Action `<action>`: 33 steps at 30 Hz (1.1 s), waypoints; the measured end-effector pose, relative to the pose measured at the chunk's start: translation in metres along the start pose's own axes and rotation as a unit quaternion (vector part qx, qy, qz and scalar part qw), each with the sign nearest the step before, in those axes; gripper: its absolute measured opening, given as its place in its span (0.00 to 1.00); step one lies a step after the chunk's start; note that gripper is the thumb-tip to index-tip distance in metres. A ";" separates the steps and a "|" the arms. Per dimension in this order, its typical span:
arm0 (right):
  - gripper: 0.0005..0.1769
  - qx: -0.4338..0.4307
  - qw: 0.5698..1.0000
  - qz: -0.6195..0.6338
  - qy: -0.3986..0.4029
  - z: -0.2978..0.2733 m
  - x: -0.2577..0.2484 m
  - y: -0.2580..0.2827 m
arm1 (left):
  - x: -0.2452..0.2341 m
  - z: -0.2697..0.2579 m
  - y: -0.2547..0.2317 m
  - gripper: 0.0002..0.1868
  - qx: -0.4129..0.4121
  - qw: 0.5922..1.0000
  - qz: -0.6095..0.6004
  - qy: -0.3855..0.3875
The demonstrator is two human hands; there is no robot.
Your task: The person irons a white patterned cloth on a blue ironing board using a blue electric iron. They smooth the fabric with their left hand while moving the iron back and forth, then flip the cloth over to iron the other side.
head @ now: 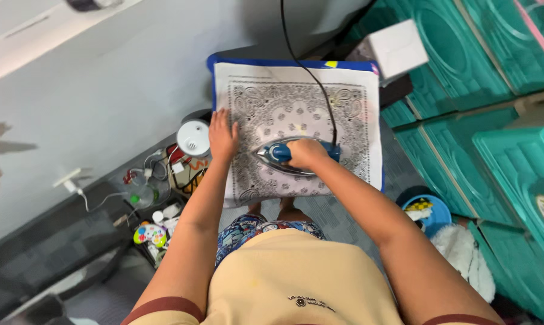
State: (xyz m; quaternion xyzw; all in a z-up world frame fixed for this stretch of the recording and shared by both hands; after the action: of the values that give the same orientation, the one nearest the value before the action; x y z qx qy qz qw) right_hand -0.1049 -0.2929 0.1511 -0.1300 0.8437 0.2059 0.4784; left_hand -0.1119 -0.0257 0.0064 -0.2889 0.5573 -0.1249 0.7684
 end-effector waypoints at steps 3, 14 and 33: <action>0.31 0.048 0.999 0.006 -0.015 -0.015 -0.006 -0.031 | 0.019 0.004 -0.027 0.35 0.051 0.996 0.047 0.063; 0.33 0.193 0.974 0.093 -0.075 -0.046 -0.003 -0.153 | 0.087 0.011 -0.090 0.39 0.182 0.965 0.078 0.170; 0.28 0.419 0.850 0.231 -0.221 -0.032 -0.012 -0.246 | 0.233 0.128 -0.235 0.25 0.217 0.939 0.032 0.265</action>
State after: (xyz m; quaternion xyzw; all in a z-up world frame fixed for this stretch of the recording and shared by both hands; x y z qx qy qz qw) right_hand -0.0205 -0.5251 0.1214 0.3303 0.7275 -0.0391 0.6001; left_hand 0.1184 -0.2949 -0.0122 -0.0537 0.7094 -0.2899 0.6402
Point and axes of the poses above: each hand's wrist, its own z-axis towards the middle knuckle, its own x-axis out of the palm, y = z × x, the point moved 1 cm from there along z, towards the middle knuckle, and after that the axes turned 6 degrees about -y, right-handed, at the moved point
